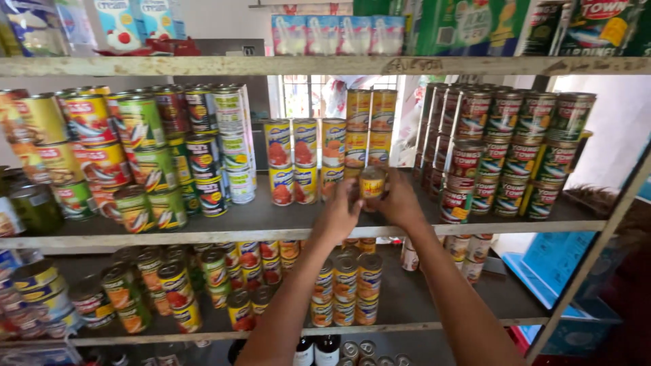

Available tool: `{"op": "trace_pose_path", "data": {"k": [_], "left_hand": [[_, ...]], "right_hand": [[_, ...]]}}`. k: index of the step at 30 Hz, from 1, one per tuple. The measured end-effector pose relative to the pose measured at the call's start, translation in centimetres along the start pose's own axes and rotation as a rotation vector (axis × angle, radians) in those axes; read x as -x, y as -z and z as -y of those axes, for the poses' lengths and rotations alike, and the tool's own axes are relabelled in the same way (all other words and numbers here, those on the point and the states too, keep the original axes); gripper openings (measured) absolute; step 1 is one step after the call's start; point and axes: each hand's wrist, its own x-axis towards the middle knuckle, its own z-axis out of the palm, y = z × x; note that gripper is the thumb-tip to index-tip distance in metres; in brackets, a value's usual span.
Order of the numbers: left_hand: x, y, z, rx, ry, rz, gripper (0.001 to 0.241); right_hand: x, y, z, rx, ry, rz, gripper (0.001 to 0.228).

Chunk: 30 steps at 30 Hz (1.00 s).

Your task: Packing canned goods from a grocery shelf into a cardboard box.

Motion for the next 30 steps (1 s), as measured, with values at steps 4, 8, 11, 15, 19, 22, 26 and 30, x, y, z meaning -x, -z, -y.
{"op": "trace_pose_path", "data": {"k": [4, 8, 11, 15, 19, 22, 26, 30], "left_hand": [[0.7, 1.8, -4.6, -0.245, 0.125, 0.149, 0.064], [0.8, 1.6, -3.5, -0.285, 0.148, 0.141, 0.06], [1.1, 1.6, -3.8, -0.328, 0.125, 0.072, 0.05], [1.6, 1.8, -4.5, -0.385, 0.126, 0.052, 0.038], [1.6, 1.1, -3.4, -0.499, 0.106, 0.164, 0.03], [1.6, 1.1, -3.6, -0.494, 0.137, 0.167, 0.033], [1.6, 0.7, -2.9, -0.536, 0.168, 0.184, 0.038], [1.8, 1.0, -3.9, -0.543, 0.173, 0.122, 0.038]], "right_hand": [[-0.6, -1.0, -2.1, -0.167, -0.178, 0.164, 0.092], [-1.0, -1.5, -1.2, -0.274, -0.225, 0.195, 0.094], [-1.0, -1.6, -0.8, -0.234, -0.158, 0.171, 0.097], [-0.3, -3.7, -4.8, -0.178, -0.156, 0.214, 0.087], [-0.2, -3.0, -4.0, -0.053, -0.266, 0.281, 0.075], [-0.4, -2.6, -3.1, -0.046, -0.311, 0.286, 0.077], [-0.8, -2.6, -2.6, 0.026, -0.363, 0.305, 0.074], [-0.5, -3.4, -3.6, -0.085, -0.333, 0.253, 0.081]]}}
